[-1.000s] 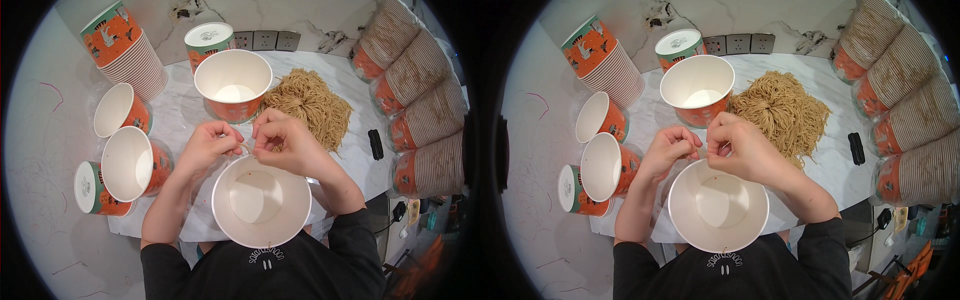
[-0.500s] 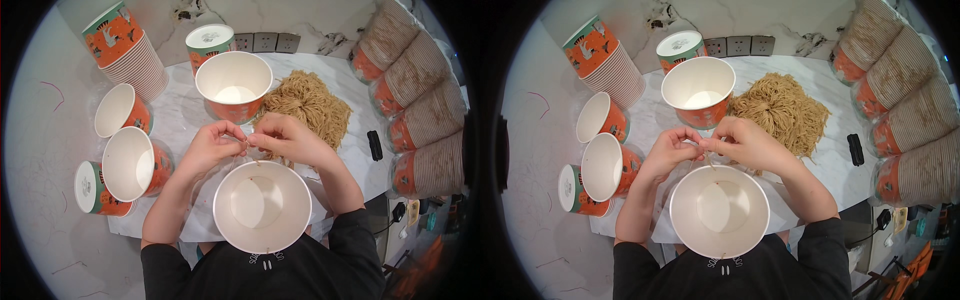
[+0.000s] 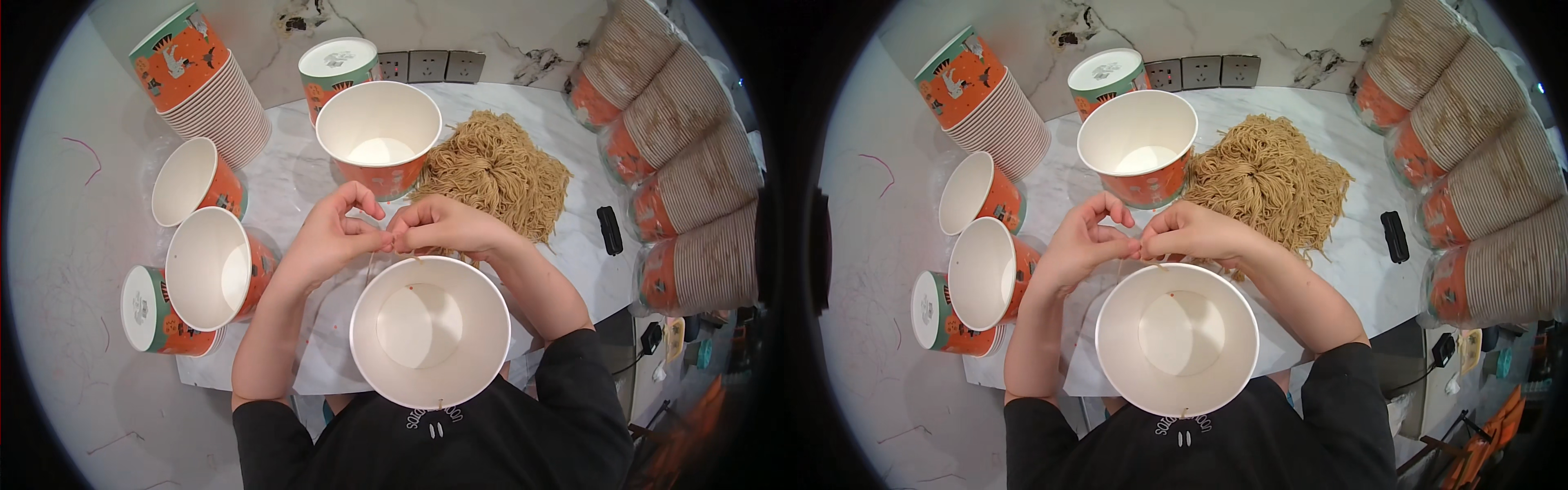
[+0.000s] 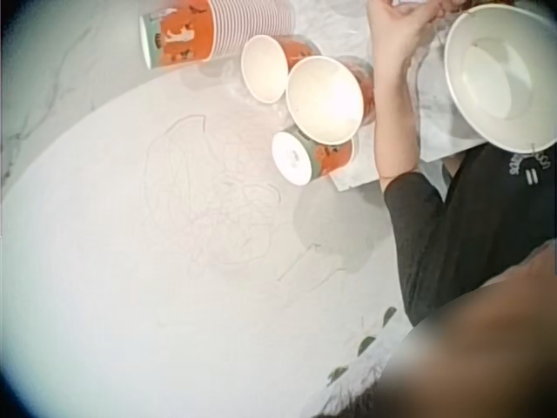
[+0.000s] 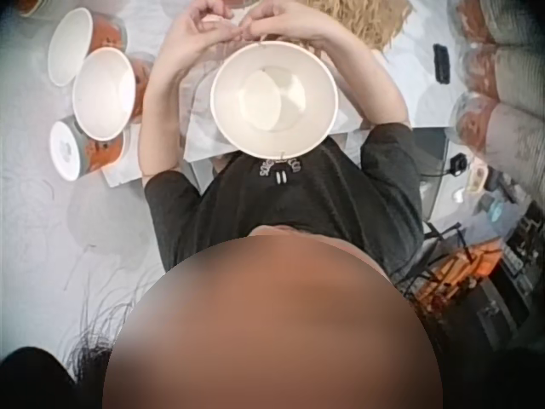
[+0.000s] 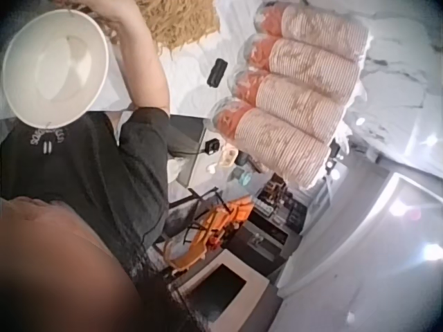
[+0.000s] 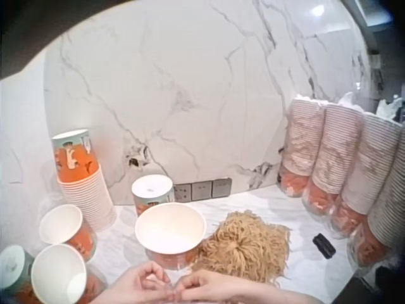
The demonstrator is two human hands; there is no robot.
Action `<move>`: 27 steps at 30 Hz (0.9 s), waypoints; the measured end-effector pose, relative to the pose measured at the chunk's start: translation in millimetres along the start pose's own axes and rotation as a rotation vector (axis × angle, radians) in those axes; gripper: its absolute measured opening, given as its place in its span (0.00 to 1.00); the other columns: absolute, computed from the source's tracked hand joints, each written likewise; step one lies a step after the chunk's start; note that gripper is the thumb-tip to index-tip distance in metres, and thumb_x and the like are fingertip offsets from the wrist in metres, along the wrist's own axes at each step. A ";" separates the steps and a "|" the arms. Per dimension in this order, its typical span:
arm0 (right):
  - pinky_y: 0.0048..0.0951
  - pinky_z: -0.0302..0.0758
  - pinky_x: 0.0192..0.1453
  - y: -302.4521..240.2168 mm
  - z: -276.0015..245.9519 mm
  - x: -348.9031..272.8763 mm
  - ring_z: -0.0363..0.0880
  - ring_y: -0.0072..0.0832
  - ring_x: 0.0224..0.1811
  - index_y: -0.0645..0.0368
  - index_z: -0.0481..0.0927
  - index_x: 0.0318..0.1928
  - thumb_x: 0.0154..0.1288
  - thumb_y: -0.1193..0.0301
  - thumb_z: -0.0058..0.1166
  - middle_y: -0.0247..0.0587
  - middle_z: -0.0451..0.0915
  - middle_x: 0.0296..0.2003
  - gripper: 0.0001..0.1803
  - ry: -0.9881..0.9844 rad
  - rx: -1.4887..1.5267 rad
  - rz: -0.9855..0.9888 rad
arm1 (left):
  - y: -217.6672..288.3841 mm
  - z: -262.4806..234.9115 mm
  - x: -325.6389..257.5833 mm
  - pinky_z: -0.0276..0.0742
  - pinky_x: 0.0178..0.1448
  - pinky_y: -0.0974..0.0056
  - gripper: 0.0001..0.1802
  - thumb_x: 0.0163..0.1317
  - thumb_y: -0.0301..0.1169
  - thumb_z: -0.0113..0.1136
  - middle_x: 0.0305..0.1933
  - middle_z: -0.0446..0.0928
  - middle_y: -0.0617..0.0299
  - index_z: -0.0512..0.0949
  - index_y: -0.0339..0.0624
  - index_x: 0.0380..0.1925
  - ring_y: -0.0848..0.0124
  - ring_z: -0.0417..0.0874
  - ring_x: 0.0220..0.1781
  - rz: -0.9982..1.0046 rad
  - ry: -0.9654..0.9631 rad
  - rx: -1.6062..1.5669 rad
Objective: Thread string through paper bowls and prepare them for packaging cooked noodles.
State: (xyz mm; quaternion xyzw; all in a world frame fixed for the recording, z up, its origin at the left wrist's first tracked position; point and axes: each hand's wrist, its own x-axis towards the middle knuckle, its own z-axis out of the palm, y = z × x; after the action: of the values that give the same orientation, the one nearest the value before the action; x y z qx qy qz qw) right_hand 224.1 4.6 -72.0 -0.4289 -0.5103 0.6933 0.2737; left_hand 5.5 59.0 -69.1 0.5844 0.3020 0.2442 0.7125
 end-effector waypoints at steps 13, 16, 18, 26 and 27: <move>0.17 0.70 0.31 7.1 7.6 7.0 0.77 0.13 0.28 0.62 0.84 0.31 0.62 0.71 0.63 0.30 0.82 0.27 0.07 0.145 0.214 -0.016 | 6.0 9.7 -5.7 0.79 0.37 0.75 0.17 0.56 0.14 0.64 0.37 0.69 0.67 0.65 0.41 0.35 0.76 0.87 0.36 0.180 0.174 0.147; 0.14 0.68 0.28 5.8 8.4 1.4 0.75 0.11 0.28 0.62 0.82 0.28 0.63 0.77 0.61 0.28 0.79 0.32 0.06 0.143 0.170 -0.043 | 1.8 8.2 -5.4 0.79 0.37 0.74 0.18 0.55 0.12 0.63 0.35 0.69 0.68 0.64 0.42 0.33 0.76 0.87 0.35 0.230 0.191 0.148; 0.17 0.74 0.33 5.3 1.8 -6.2 0.79 0.14 0.28 0.61 0.84 0.30 0.63 0.75 0.60 0.29 0.82 0.27 0.05 0.015 0.216 0.013 | -1.0 5.9 -3.7 0.79 0.37 0.74 0.18 0.55 0.12 0.63 0.35 0.69 0.68 0.64 0.42 0.33 0.76 0.86 0.34 0.269 0.206 0.168; 0.20 0.79 0.48 24.8 5.5 -19.1 0.83 0.18 0.39 0.62 0.85 0.38 0.66 0.73 0.60 0.33 0.85 0.36 0.06 -0.016 0.317 0.004 | 7.0 0.5 -7.7 0.79 0.35 0.73 0.17 0.55 0.13 0.63 0.34 0.69 0.67 0.65 0.41 0.33 0.76 0.86 0.33 0.140 0.179 0.274; 0.20 0.79 0.48 25.7 7.8 -18.8 0.83 0.18 0.39 0.62 0.85 0.38 0.66 0.73 0.60 0.33 0.85 0.36 0.06 -0.017 0.318 0.003 | 6.9 0.7 -8.1 0.79 0.35 0.73 0.17 0.55 0.13 0.63 0.34 0.69 0.67 0.65 0.41 0.33 0.76 0.86 0.33 0.139 0.179 0.276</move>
State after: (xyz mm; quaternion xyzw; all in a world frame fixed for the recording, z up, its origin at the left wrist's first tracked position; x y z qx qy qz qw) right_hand 227.8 -22.9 -89.4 -0.3749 -0.3960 0.7693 0.3328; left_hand 0.4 54.2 -61.0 0.6720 0.3537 0.3004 0.5772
